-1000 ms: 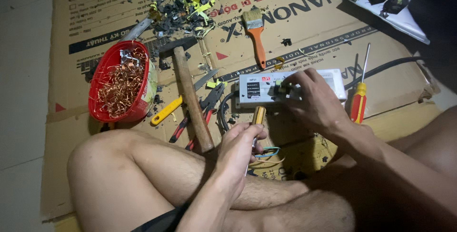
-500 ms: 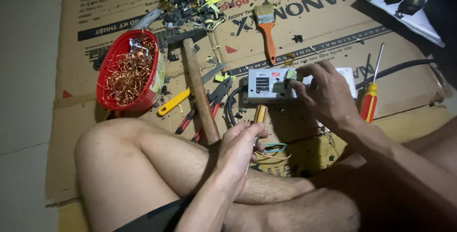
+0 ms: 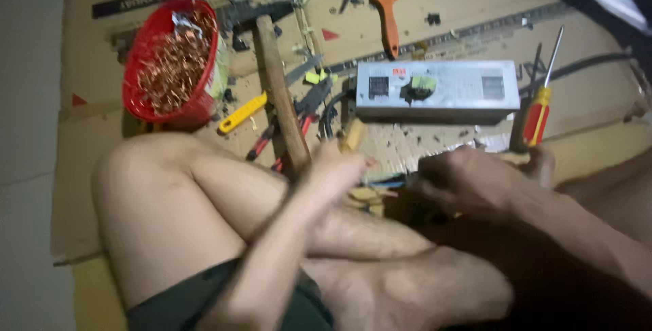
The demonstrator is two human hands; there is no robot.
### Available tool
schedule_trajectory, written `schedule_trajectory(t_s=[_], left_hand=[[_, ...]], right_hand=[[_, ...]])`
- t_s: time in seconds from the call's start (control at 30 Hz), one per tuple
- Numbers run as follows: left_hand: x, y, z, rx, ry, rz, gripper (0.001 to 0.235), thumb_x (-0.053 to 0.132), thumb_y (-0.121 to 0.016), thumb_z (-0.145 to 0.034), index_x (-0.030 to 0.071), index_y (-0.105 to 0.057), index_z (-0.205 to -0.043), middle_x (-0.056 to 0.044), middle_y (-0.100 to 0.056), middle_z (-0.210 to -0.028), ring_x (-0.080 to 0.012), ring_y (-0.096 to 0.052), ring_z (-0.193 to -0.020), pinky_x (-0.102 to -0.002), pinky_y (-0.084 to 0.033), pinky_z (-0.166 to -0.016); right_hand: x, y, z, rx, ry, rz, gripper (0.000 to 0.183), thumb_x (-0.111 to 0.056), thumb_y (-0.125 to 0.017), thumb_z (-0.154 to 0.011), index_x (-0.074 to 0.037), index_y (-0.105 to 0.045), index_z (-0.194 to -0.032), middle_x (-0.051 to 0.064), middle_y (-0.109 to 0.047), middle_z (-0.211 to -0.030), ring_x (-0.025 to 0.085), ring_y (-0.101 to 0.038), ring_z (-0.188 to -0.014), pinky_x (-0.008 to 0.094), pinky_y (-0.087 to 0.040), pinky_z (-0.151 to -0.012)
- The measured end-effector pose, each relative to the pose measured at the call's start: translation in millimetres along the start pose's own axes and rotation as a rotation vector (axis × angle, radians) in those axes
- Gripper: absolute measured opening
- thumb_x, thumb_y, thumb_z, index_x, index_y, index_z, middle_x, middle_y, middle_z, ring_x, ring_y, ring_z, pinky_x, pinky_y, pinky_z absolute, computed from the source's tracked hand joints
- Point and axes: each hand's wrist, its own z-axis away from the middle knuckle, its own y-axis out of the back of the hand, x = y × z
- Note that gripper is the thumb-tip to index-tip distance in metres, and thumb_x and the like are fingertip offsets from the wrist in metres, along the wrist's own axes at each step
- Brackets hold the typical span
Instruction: The person sits on the floor and uses a hammer to strike a small metal component placed on a power supply unit. They repeatedly pick up the component, position it, and hit it with the hammer, occasionally using pliers to adjust the piece.
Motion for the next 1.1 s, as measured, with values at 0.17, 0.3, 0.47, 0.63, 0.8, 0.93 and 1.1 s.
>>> schedule_trajectory(t_s=[0.17,0.3,0.47,0.63,0.8,0.93,1.1], left_hand=[[-8,19,-22,0.381,-0.266,-0.575,0.043,0.034,-0.069,-0.082,0.001,-0.074,-0.110,-0.019,-0.074,-0.105,-0.0357,-0.072,-0.107,-0.049,-0.058,-0.085],[-19,22,-40,0.395,-0.335,-0.528,0.053,0.040,-0.073,-0.074,-0.003,-0.075,-0.105,-0.024,-0.073,-0.106,-0.0408,-0.069,-0.110,-0.053,-0.056,-0.091],[-25,19,-41,0.514,-0.479,-0.383,0.049,0.042,-0.073,-0.081,-0.005,-0.074,-0.095,-0.026,-0.073,-0.090,-0.0440,-0.073,-0.097,-0.057,-0.058,-0.078],[-16,49,-46,0.615,-0.594,-0.139,0.036,0.019,-0.063,-0.087,-0.006,-0.065,-0.113,-0.015,-0.070,-0.074,-0.0253,-0.070,-0.066,-0.038,-0.060,-0.062],[-1,48,-24,0.625,-0.447,-0.355,0.036,0.026,-0.068,-0.082,0.010,-0.073,-0.114,-0.014,-0.075,-0.100,-0.0352,-0.071,-0.108,-0.050,-0.056,-0.088],[6,42,11,0.114,-0.426,-0.300,0.037,0.030,-0.071,-0.070,0.008,-0.074,-0.101,-0.005,-0.077,-0.084,-0.0198,-0.071,-0.094,-0.029,-0.045,-0.089],[11,41,-11,0.457,-0.537,-0.455,0.041,0.040,-0.064,-0.087,0.009,-0.075,-0.111,-0.013,-0.078,-0.099,-0.0317,-0.073,-0.107,-0.041,-0.055,-0.085]], right_hand=[[7,-59,-12,0.056,-0.005,0.302,0.055,-0.063,-0.070,-0.079,-0.016,-0.076,-0.107,0.016,-0.076,-0.095,0.039,-0.075,-0.093,0.053,-0.062,-0.078],[22,-93,-29,0.388,0.062,0.581,0.040,-0.053,-0.067,-0.075,-0.018,-0.072,-0.091,0.008,-0.067,-0.070,0.030,-0.073,-0.066,0.045,-0.057,-0.053],[4,-56,-27,0.007,0.114,0.187,0.024,-0.020,-0.069,-0.084,-0.015,-0.069,-0.107,0.016,-0.077,-0.090,0.035,-0.078,-0.083,0.049,-0.067,-0.070],[27,-76,-44,0.364,0.143,0.049,0.023,-0.026,-0.069,-0.078,-0.022,-0.072,-0.101,0.006,-0.077,-0.086,0.031,-0.076,-0.088,0.050,-0.062,-0.078],[34,-58,-35,0.609,0.183,-0.207,0.017,-0.028,-0.070,-0.083,-0.015,-0.068,-0.094,0.005,-0.075,-0.081,0.028,-0.075,-0.084,0.045,-0.059,-0.071],[13,-44,-22,0.503,0.149,-0.174,0.016,-0.026,-0.070,-0.086,-0.012,-0.072,-0.095,0.010,-0.076,-0.086,0.030,-0.075,-0.086,0.045,-0.061,-0.076],[-11,-24,-5,0.437,0.045,-0.234,0.026,-0.035,-0.065,-0.093,-0.013,-0.073,-0.104,0.010,-0.076,-0.098,0.028,-0.074,-0.099,0.046,-0.060,-0.082]])
